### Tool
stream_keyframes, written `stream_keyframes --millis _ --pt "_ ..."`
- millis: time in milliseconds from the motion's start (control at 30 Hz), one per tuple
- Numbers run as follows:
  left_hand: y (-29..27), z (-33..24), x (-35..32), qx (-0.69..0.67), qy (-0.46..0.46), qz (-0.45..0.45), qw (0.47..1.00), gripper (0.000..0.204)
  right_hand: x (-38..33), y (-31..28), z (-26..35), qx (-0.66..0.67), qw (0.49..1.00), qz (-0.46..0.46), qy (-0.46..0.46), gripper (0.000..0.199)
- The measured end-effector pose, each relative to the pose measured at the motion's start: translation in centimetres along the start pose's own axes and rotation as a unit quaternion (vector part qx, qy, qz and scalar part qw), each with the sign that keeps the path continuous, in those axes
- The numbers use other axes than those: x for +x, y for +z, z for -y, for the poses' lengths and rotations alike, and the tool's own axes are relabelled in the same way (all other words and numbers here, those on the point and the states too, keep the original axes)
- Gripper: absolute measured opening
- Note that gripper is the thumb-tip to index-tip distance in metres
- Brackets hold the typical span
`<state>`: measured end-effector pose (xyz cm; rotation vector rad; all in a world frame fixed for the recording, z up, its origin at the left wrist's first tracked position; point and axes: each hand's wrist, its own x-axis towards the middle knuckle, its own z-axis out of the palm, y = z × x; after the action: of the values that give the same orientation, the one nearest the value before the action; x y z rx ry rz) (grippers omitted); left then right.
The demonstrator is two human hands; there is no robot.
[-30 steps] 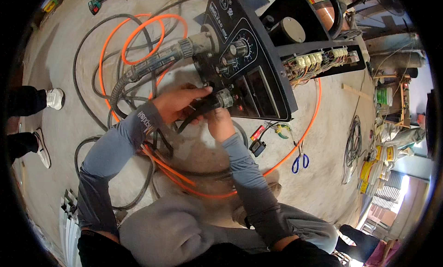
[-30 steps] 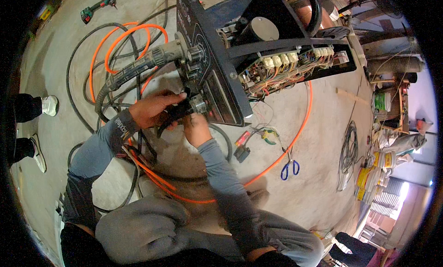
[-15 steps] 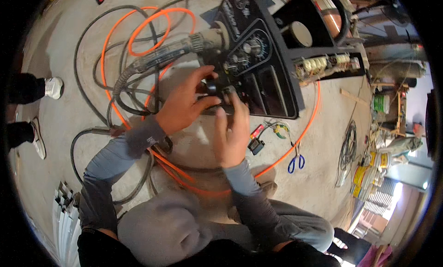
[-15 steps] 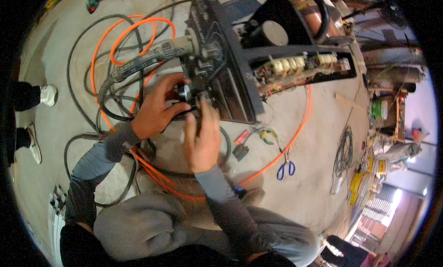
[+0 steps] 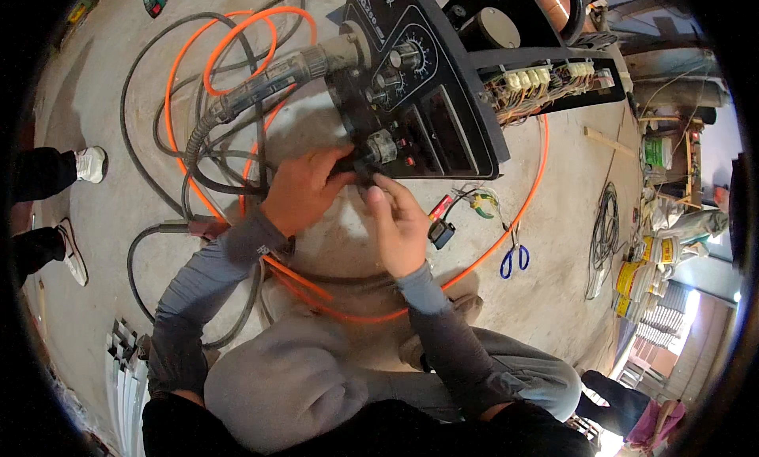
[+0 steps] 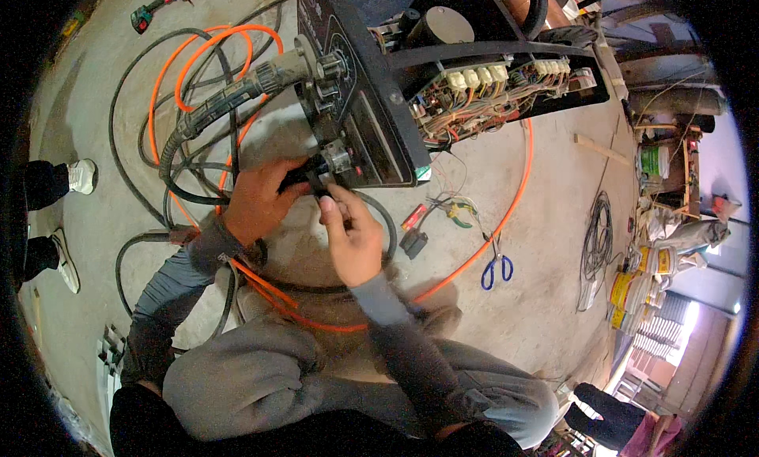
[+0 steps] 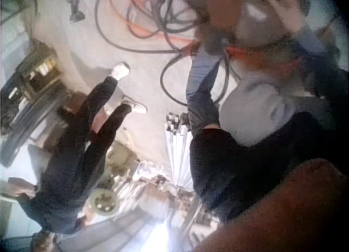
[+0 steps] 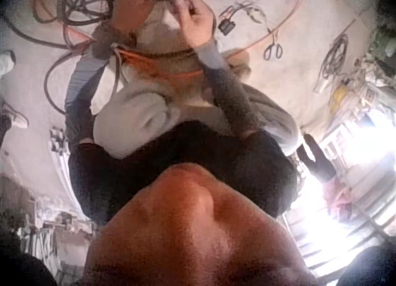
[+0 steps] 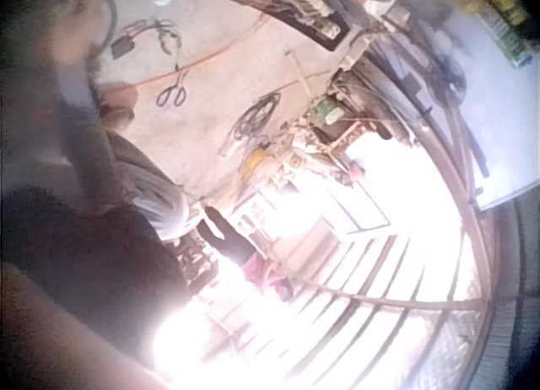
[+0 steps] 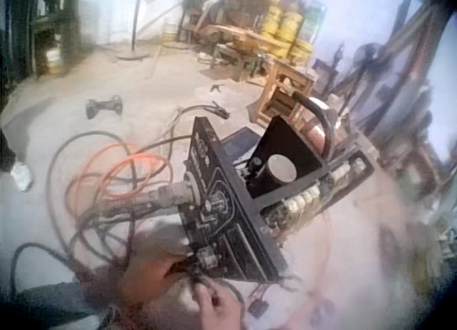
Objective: The person sits on the floor and repairs an electronic device by stripping wires, wrapping connections with electrical tape, and connecting cables to the unit. They then reassemble the device by attaching the metal casing with assistance from others.
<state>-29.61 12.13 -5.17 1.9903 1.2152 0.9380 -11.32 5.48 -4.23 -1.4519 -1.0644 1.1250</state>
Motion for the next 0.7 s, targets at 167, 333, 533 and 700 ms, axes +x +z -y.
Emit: stream_keyframes --millis 167,333,533,700 --pt "-1.2 0.1 0.8 -0.122 -0.102 0.066 0.985 0.044 3.6 1.3 -4.4 -0.029 0.996 0.078 0.039 0.021" --pt "-2.5 0.3 1.8 -0.336 -0.354 0.036 0.872 0.052 4.8 3.5 -5.8 0.051 0.997 0.040 0.029 0.014" --pt "0.3 2.1 4.5 -0.512 -0.390 0.155 0.750 0.046 6.0 4.8 -9.2 0.187 0.982 0.017 0.023 0.021" --pt "0.7 -0.8 2.3 -0.322 -0.156 0.005 0.934 0.050 1.3 2.5 0.5 -0.150 0.982 -0.064 -0.092 0.040"
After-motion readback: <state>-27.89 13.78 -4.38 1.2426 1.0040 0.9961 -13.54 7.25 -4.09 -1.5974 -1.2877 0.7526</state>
